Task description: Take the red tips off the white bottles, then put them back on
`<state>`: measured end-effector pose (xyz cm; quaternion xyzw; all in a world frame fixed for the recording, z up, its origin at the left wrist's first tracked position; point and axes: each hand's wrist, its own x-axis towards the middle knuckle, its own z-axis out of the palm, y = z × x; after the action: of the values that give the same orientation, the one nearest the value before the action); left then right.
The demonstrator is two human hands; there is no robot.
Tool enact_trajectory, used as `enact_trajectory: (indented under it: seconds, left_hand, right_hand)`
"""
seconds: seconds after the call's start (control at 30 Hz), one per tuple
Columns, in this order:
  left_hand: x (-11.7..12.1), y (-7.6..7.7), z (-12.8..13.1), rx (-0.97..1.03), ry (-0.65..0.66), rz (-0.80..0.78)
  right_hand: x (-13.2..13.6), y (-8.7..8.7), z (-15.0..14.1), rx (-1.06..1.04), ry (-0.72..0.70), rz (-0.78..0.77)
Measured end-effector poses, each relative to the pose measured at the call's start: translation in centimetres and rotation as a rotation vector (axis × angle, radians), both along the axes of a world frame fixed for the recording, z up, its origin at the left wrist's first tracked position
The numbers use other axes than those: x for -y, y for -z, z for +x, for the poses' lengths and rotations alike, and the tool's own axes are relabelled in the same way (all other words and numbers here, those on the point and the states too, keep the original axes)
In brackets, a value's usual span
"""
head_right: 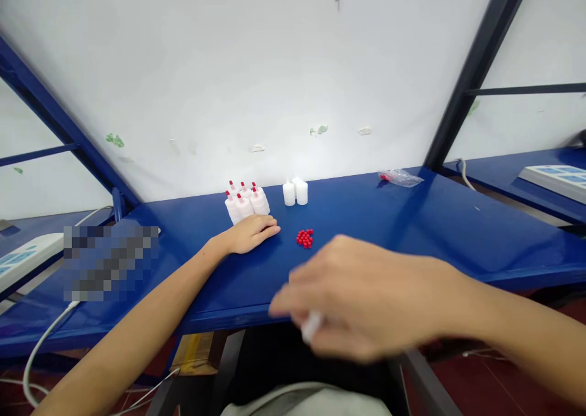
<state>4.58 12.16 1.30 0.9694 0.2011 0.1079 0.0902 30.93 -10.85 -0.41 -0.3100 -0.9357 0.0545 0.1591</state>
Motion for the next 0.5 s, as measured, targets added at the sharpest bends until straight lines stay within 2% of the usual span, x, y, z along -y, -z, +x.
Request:
enact_trajectory:
  seconds: [0.03,0.07,0.1,0.13,0.17,0.2,0.3,0.4,0.5]
  left_hand:
    - [-0.1,0.1,0.0,0.009,0.004,-0.002]
    - [-0.1,0.1,0.0,0.019,0.01,-0.008]
    - [-0.2,0.1,0.1,0.031,0.015,-0.015]
    - [-0.2,0.1,0.1,0.042,0.019,-0.02]
    - [-0.3,0.1,0.1,0.05,0.021,-0.023]
    - [-0.4,0.1,0.1,0.056,0.018,-0.025]
    - [-0.7,0.2,0.1,0.074,-0.003,-0.049]
    - [-0.7,0.3,0.1,0.093,-0.013,-0.094]
    - [-0.1,0.5,0.4,0.173,-0.042,-0.07]
  right_hand:
    - [-3.4,-4.2,-1.8,0.046,-0.002,-0.035]
    - [-6.5,-7.5,-3.1,0.051,0.048,-0.024]
    - [-9.2,-9.6,-4.1,0.03,0.077,0.004]
    - [-11.5,-10.5,-4.6,0.019,0.116,0.01]
    - [-13.5,-10.5,-4.7,0.001,0.164,0.014]
    - [-15.2,-9.8,-4.5,-0.026,0.202,0.012]
    - [-18.8,-6.0,-3.7,-0.095,0.31,-0.054]
    - [-20.4,-3.8,-3.3,-0.191,0.38,-0.114]
    - [-20.1,-3.4,-3.4,-0.333,0.354,-0.206]
